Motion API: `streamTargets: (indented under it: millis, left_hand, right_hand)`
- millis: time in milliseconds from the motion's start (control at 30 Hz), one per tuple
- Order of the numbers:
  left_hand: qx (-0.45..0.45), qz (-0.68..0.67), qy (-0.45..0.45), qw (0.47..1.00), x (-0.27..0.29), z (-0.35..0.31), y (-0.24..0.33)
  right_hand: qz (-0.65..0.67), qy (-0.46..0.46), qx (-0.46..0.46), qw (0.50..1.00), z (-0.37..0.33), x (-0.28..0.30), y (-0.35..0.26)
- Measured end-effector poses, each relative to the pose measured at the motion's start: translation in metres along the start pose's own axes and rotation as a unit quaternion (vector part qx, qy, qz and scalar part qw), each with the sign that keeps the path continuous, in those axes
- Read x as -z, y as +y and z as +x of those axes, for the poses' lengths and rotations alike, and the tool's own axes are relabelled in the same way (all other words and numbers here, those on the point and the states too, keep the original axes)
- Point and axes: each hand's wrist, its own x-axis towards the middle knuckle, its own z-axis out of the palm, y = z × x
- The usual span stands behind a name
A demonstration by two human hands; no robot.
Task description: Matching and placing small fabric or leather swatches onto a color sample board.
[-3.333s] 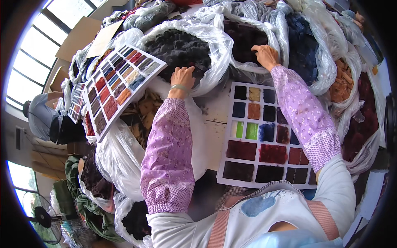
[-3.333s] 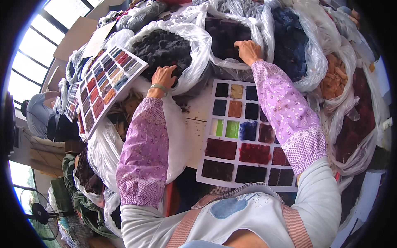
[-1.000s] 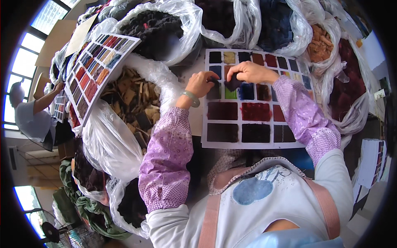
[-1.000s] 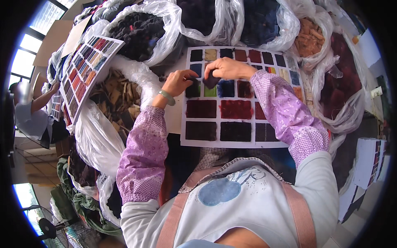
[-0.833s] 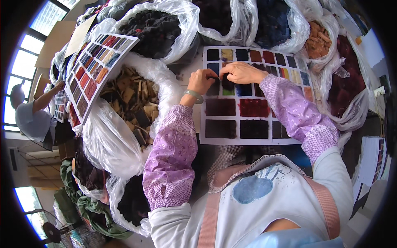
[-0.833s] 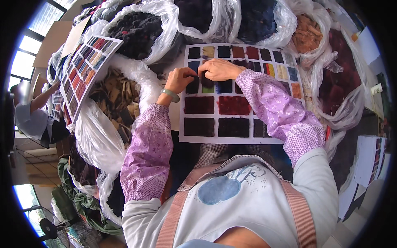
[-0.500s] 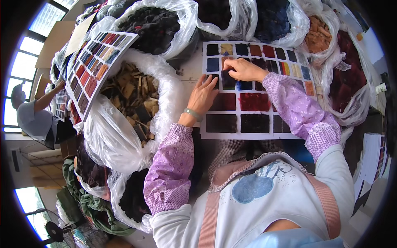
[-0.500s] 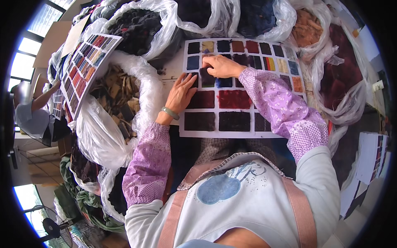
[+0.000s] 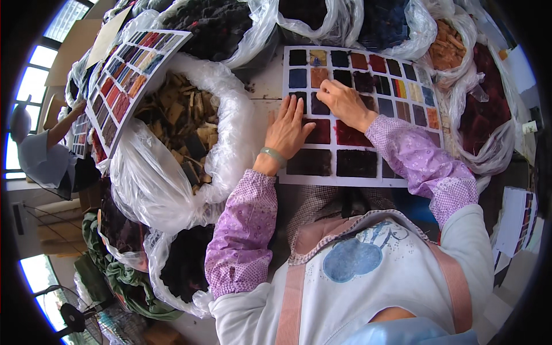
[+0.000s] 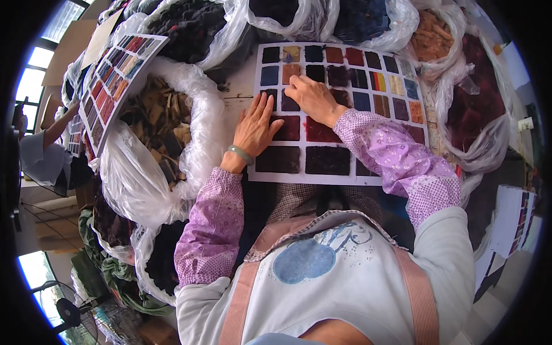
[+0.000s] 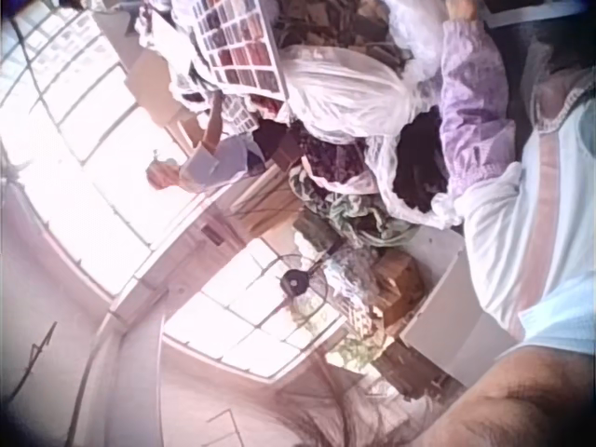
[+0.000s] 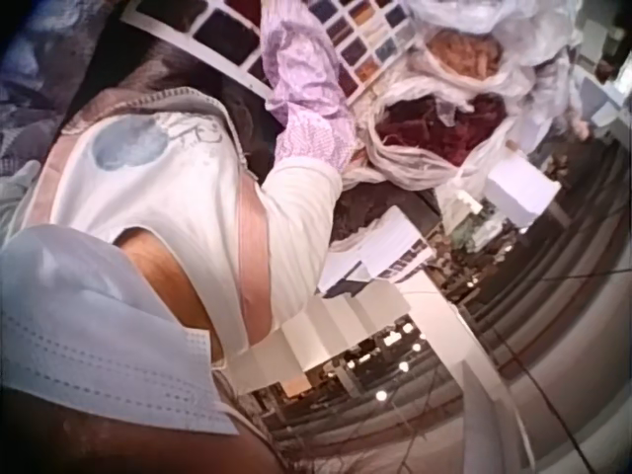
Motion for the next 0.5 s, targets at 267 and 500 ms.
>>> streamTargets:
  millis: [267,500]
  left_hand:
    - [-0.028,-0.041,-0.108,0.993,0.036,0.009,-0.013]
    - [0.088,0.040,0.492,0.866,0.173,-0.027,-0.096]
  right_hand:
    - [0.014,-0.066,-0.026,0.997,0.007,0.006,-0.006]
    - [0.136,-0.040,-0.074,0.987,-0.034,0.069,-0.003]
